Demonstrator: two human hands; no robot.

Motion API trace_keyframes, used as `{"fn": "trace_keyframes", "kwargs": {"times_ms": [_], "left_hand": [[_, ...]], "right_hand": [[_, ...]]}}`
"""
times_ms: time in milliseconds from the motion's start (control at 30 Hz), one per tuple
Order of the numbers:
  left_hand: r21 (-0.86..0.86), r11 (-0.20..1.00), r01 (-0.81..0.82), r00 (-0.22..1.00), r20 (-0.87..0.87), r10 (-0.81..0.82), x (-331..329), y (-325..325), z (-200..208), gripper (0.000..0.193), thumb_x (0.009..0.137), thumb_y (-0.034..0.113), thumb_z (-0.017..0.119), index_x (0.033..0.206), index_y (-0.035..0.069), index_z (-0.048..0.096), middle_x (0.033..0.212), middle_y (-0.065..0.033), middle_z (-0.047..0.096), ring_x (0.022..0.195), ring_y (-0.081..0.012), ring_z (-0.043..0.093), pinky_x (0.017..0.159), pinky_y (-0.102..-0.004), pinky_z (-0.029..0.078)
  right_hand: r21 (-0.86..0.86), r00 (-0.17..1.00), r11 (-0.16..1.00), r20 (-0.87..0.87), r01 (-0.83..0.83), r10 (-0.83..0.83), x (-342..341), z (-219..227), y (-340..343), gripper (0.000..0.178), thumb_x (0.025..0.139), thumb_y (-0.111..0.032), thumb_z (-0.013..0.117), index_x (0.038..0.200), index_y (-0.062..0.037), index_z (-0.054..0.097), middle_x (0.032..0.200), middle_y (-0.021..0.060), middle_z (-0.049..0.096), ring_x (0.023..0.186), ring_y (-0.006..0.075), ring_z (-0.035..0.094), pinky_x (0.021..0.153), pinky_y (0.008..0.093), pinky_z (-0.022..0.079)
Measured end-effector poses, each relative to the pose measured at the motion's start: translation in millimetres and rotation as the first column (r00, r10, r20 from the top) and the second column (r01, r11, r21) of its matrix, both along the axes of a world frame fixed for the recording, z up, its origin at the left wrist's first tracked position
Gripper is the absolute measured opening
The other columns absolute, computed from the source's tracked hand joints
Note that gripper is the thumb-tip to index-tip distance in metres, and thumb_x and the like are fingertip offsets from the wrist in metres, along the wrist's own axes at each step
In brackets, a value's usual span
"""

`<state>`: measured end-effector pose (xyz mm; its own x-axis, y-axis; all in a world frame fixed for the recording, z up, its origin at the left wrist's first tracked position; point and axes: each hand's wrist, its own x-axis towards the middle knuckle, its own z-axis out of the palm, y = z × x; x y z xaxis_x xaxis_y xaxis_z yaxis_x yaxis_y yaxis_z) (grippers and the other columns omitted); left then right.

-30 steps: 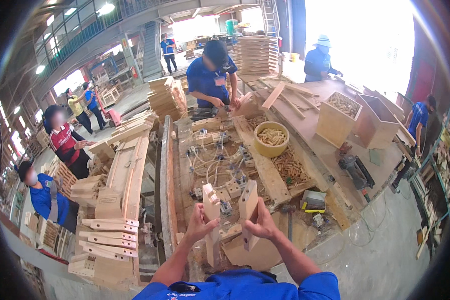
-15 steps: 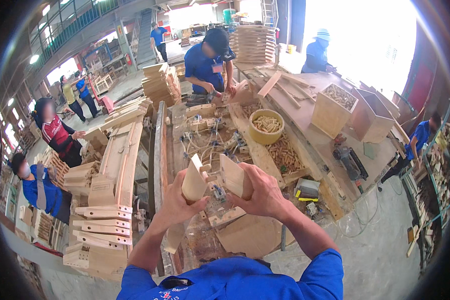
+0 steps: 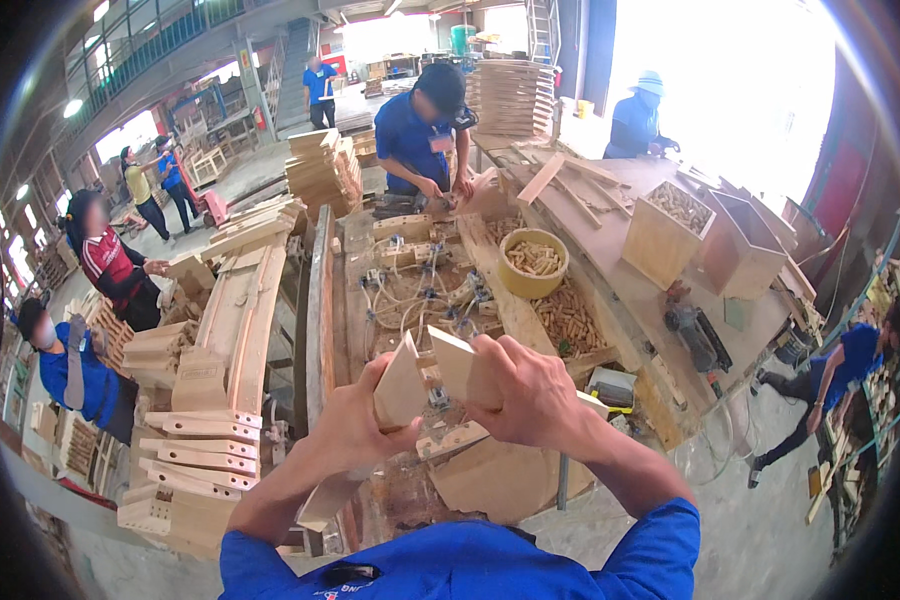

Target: The person assembles wooden furniture parts by hand, using a hammer to tap dowels into place and a nail gun to fasten joints. They repeatedly pick up wooden pieces, align them, and secure them before stacking the finished units.

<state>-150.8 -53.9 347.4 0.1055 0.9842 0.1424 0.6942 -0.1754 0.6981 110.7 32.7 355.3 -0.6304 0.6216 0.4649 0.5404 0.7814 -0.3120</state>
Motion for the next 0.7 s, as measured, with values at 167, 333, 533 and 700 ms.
{"fn": "trace_keyframes", "kwargs": {"times_ms": [167,333,533,700], "left_hand": [[-0.099,0.995,0.026,0.999,-0.038,-0.030,0.7,-7.9,14.8,0.088,0.086,0.030,0.085,0.157,0.006,0.038,0.109,-0.0251,0.075,0.101,-0.0443,0.077,0.088,-0.0474,0.062],[-0.050,0.992,0.115,0.991,0.068,-0.111,1.6,-13.6,0.8,0.087,0.086,0.027,0.083,0.155,0.006,0.034,0.105,-0.0277,0.075,0.097,-0.0486,0.076,0.084,-0.0517,0.062],[0.093,0.986,0.138,0.985,0.093,-0.147,6.2,-15.2,-4.4,0.086,0.086,0.026,0.083,0.153,0.005,0.033,0.101,-0.0297,0.074,0.093,-0.0505,0.075,0.079,-0.0533,0.062],[0.047,0.988,0.150,0.976,0.151,-0.156,6.5,-15.9,-0.6,0.086,0.087,0.027,0.083,0.153,0.005,0.032,0.099,-0.0308,0.074,0.091,-0.0501,0.076,0.078,-0.0521,0.062]], "right_hand": [[-0.041,0.996,0.999,0.083,-0.013,0.016,2.5,11.0,-9.2,0.071,0.079,-0.027,0.085,0.136,-0.0052,0.050,0.105,0.0179,0.067,0.092,0.0412,0.072,0.074,0.0517,0.058],[-0.095,0.976,0.995,0.215,0.009,0.012,6.6,27.4,-21.3,0.067,0.079,-0.026,0.084,0.132,-0.0048,0.048,0.103,0.0181,0.065,0.091,0.0416,0.072,0.075,0.0521,0.058],[-0.042,0.983,0.998,0.181,0.036,-0.028,6.5,29.0,-32.6,0.066,0.080,-0.027,0.085,0.129,-0.0052,0.047,0.101,0.0178,0.064,0.089,0.0418,0.072,0.076,0.0532,0.059],[-0.106,0.960,0.994,0.280,0.037,-0.006,7.5,46.1,-29.5,0.063,0.080,-0.026,0.084,0.127,-0.0056,0.046,0.103,0.0174,0.064,0.091,0.0425,0.073,0.077,0.0542,0.059]]}}
